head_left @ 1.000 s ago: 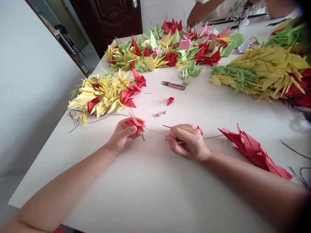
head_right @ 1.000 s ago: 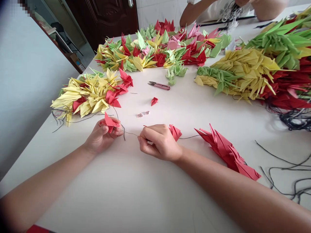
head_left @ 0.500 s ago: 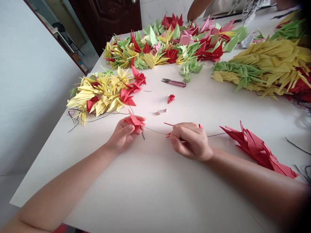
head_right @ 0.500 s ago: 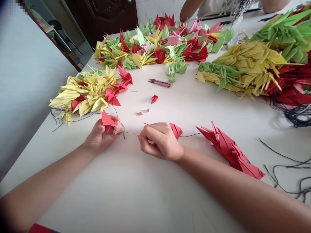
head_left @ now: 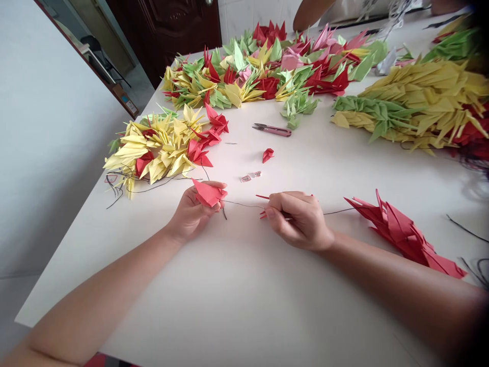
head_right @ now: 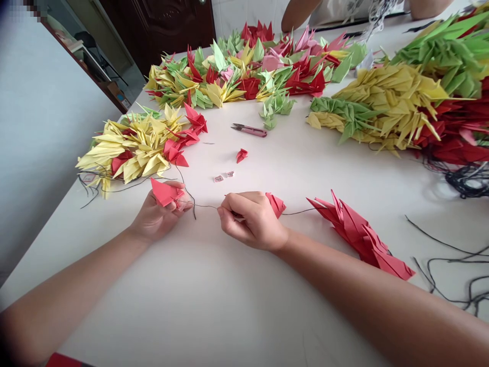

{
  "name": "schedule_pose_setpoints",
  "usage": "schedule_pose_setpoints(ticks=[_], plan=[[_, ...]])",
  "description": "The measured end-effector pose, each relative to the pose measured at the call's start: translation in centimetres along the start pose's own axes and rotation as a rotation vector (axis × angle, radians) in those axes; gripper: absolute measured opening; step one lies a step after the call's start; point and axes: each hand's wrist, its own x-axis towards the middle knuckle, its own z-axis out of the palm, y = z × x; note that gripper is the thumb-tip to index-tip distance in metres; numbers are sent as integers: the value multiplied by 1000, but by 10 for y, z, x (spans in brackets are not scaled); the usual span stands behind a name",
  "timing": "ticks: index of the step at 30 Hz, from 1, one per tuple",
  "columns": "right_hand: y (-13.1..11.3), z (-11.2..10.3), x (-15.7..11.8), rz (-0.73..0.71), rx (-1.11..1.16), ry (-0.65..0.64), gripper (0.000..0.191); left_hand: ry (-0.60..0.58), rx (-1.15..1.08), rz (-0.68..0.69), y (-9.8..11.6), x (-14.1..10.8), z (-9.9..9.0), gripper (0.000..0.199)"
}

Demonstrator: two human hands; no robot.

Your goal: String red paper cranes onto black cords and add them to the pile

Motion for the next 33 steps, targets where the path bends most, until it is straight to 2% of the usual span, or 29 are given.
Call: schedule_pose_setpoints(ticks=[5, 14, 22, 28, 33], plan=[[-1, 0, 1, 35, 40, 5, 26, -3, -29, 15, -2, 0, -2, 35], [0, 1, -1, -14, 77, 22, 25, 15, -35, 21, -2, 0, -2, 38], [-1, -1, 0, 29, 45, -20, 24, 24, -30, 34, -2, 0, -1, 39], [-5, -2, 3, 97, 71, -39, 24, 17, 40, 113, -2, -1, -1, 38], [-4, -2, 5, 123, 121, -18, 26, 70, 263, 264, -2, -3, -4, 38]])
